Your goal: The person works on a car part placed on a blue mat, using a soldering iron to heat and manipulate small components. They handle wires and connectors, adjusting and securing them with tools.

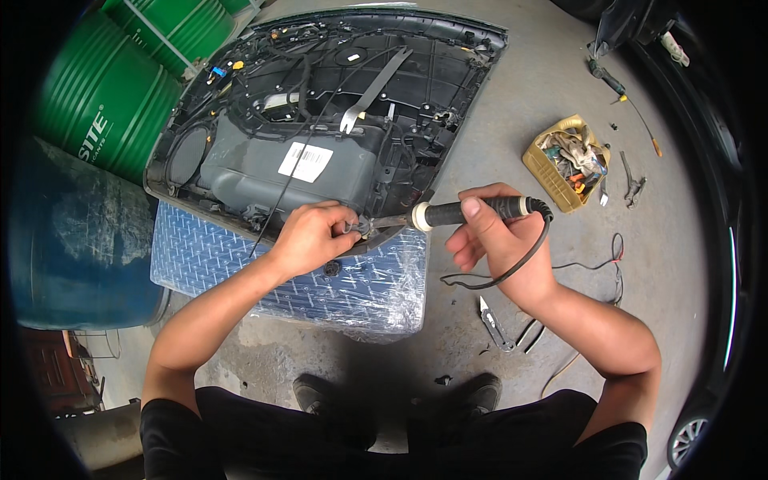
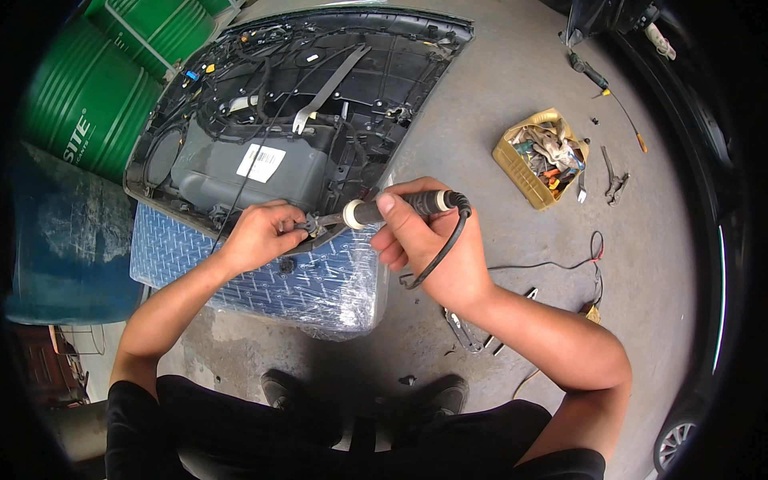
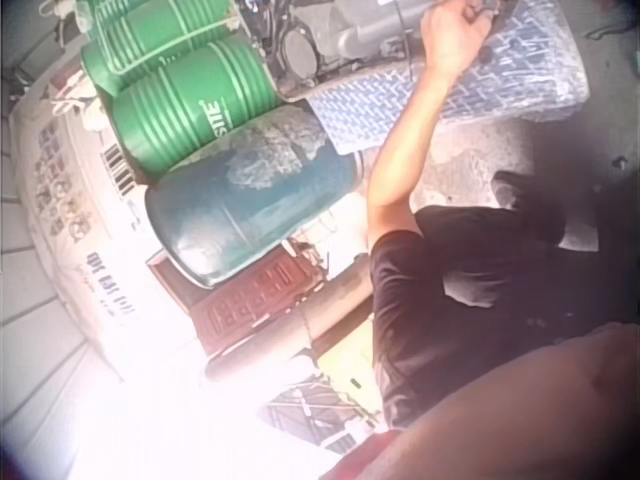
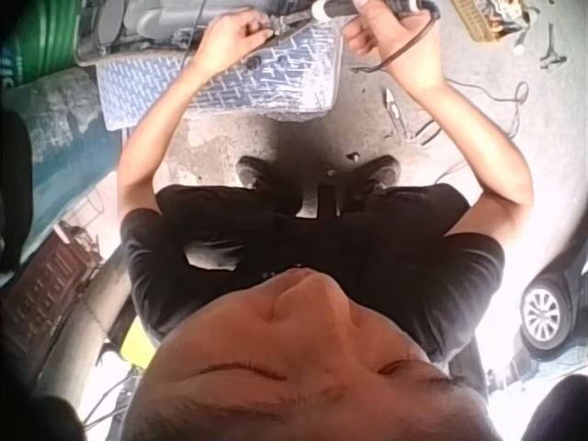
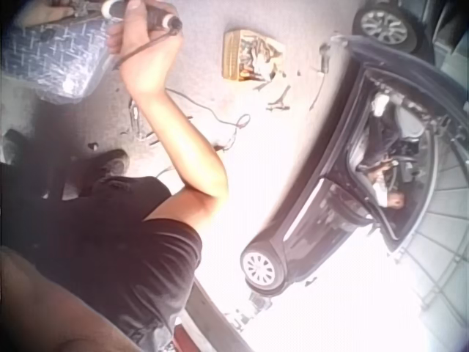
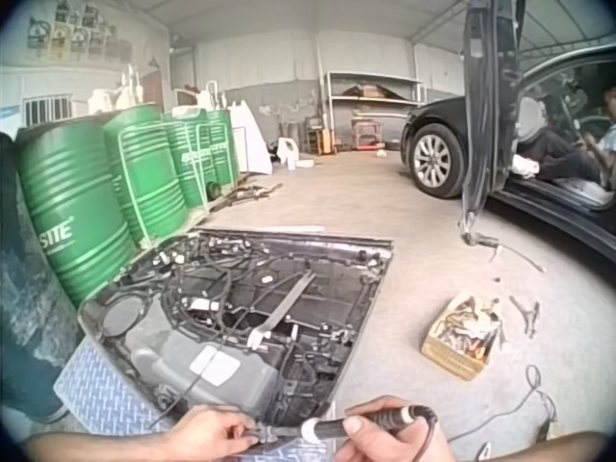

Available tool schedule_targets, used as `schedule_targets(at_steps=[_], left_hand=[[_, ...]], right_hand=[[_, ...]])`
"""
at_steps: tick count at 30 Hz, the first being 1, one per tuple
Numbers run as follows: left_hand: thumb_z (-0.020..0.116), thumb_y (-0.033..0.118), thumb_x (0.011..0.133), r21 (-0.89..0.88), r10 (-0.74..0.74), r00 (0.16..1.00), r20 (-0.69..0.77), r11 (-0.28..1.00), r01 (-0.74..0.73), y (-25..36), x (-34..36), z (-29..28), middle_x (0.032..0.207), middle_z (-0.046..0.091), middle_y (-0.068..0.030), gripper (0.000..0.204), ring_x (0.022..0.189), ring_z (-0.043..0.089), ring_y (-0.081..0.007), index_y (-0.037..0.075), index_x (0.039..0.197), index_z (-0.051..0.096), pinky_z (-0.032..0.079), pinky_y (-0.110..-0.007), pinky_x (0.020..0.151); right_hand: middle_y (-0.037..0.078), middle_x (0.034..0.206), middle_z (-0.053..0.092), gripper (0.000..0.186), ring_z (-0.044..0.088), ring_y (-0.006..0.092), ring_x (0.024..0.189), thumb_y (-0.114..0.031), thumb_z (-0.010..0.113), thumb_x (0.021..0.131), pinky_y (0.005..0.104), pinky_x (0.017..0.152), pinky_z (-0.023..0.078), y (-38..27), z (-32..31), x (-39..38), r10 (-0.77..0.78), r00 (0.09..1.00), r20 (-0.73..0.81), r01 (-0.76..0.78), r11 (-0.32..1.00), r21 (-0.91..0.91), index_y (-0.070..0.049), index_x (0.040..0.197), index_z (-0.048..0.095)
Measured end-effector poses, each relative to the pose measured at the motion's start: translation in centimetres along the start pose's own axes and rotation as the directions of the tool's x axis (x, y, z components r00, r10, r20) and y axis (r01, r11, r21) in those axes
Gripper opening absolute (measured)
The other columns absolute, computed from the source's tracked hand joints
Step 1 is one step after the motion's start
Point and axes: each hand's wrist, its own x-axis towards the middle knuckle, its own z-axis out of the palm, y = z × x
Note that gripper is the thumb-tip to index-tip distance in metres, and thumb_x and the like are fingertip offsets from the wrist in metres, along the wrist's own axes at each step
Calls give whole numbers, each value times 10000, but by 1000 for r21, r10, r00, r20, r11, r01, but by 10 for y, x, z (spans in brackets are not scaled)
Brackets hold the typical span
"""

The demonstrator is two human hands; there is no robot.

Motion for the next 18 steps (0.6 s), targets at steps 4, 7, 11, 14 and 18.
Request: schedule_targets(at_steps=[4, 7, 11, 14, 18], left_hand=[[769, 72, 774, -2, 4, 1000, -3, 1000, -4, 2, 1, -1, 726, 604, -68, 215, 608, 579, -145, 4, 966, 701, 492, -297, 581], [769, 68, 775, -11, -2, 1000, -8, 1000, 2, 1, 0, 0, 720, 601, -63, 213, 607, 575, -138, 1, 965, 701, 491, -293, 581], [770, 128, 774, -21, -10, 1000, -17, 1000, 10, -3, 0, 2, 722, 616, -65, 212, 616, 605, -210, 30, 953, 710, 487, -343, 586], [770, 157, 774, -29, -21, 1000, -16, 999, 21, -2, 0, 2, 718, 621, -67, 210, 617, 619, -245, 45, 943, 714, 486, -367, 587], [767, 150, 777, -36, -33, 999, -5, 999, 33, -1, 0, 1, 705, 615, -64, 198, 605, 612, -235, 43, 934, 712, 483, -362, 580]], right_hand=[[83, 714, 656, 252, 606, 104, 575, -213, 603, 986, 243, 525, 508, 3, -4, 6, -55, 998, -35, 53, 997, -49, 31, 1048, 599], [82, 712, 655, 241, 603, 101, 573, -206, 599, 986, 243, 521, 504, 5, -5, 8, -49, 998, -42, 47, 998, -50, 30, 1036, 601], [82, 706, 656, 244, 600, 99, 568, -209, 602, 985, 242, 515, 499, 6, -5, 8, -19, 999, -39, 18, 999, -39, 31, 1026, 601], [99, 701, 657, 305, 604, 118, 548, -257, 579, 1001, 253, 503, 505, 9, -6, 9, -31, 999, -34, 29, 998, -63, 43, 1055, 587], [110, 699, 659, 330, 608, 132, 535, -278, 562, 1010, 260, 495, 507, 8, -5, 8, -37, 999, -34, 34, 996, -78, 48, 1061, 581]])
